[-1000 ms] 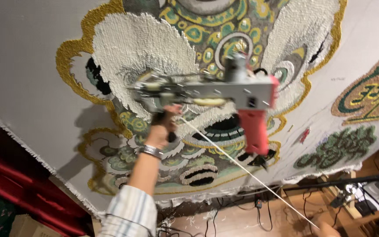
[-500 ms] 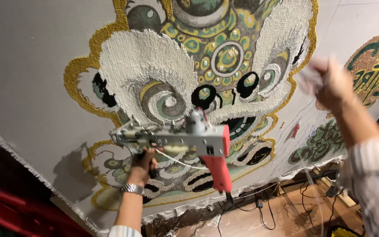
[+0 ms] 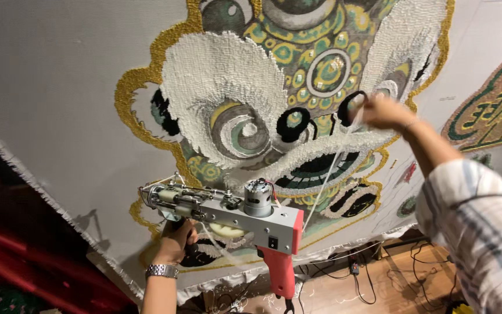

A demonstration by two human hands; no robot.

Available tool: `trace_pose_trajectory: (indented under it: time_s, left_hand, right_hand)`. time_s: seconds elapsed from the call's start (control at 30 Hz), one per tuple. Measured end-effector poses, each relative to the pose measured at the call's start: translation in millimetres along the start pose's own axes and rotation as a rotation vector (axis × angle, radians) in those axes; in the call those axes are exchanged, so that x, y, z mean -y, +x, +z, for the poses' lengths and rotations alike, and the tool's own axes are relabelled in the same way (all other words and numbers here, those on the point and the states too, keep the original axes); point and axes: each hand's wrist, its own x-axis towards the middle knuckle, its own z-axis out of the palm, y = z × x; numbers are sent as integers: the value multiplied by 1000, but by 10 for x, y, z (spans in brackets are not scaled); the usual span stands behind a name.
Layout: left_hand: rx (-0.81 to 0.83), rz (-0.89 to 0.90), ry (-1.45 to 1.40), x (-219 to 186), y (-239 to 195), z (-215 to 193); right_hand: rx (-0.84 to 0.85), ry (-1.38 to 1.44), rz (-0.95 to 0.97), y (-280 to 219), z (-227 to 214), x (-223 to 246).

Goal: The person uses a handheld tufting gun to apply white yarn to a large canvas featuring a cartoon character design. They guide the tool along the contours of the character's eye and facial features, filling in the pattern with loops of yarn.

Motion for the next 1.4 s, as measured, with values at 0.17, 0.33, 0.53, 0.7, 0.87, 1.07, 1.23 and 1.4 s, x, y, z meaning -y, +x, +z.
trace_pose_trajectory:
  time_s: [0.17, 0.33, 0.53, 0.7, 0.87, 1.07, 1.23, 1.4]
  left_hand:
    - [0, 102, -314, -113, -2, 91]
    - [98, 150, -358, -444, 112, 577]
    - [58, 130, -253, -814, 2, 1278]
    - [113, 149, -156, -1009, -4, 1609]
    - [160, 210, -36, -1005, 14, 1871]
    - [220, 200, -10, -998, 118, 2109]
    - [235, 164, -12, -1182, 67, 2238]
    - [274, 159, 48, -1446, 169, 2302]
  right_hand:
    - [750, 111, -78, -691, 858, -118]
    - [970, 888, -307, -1510, 1141, 501]
    - [600, 1508, 194, -1859, 1439, 747]
    - [331, 1477, 337, -1896, 1558, 515]
    - [287, 1515, 363, -2006, 1517, 307]
    - [285, 1515, 308, -2052, 1448, 83]
    - [203, 1503, 411, -2080, 1323, 62]
    - [-1, 1362, 353, -2143, 1172, 150]
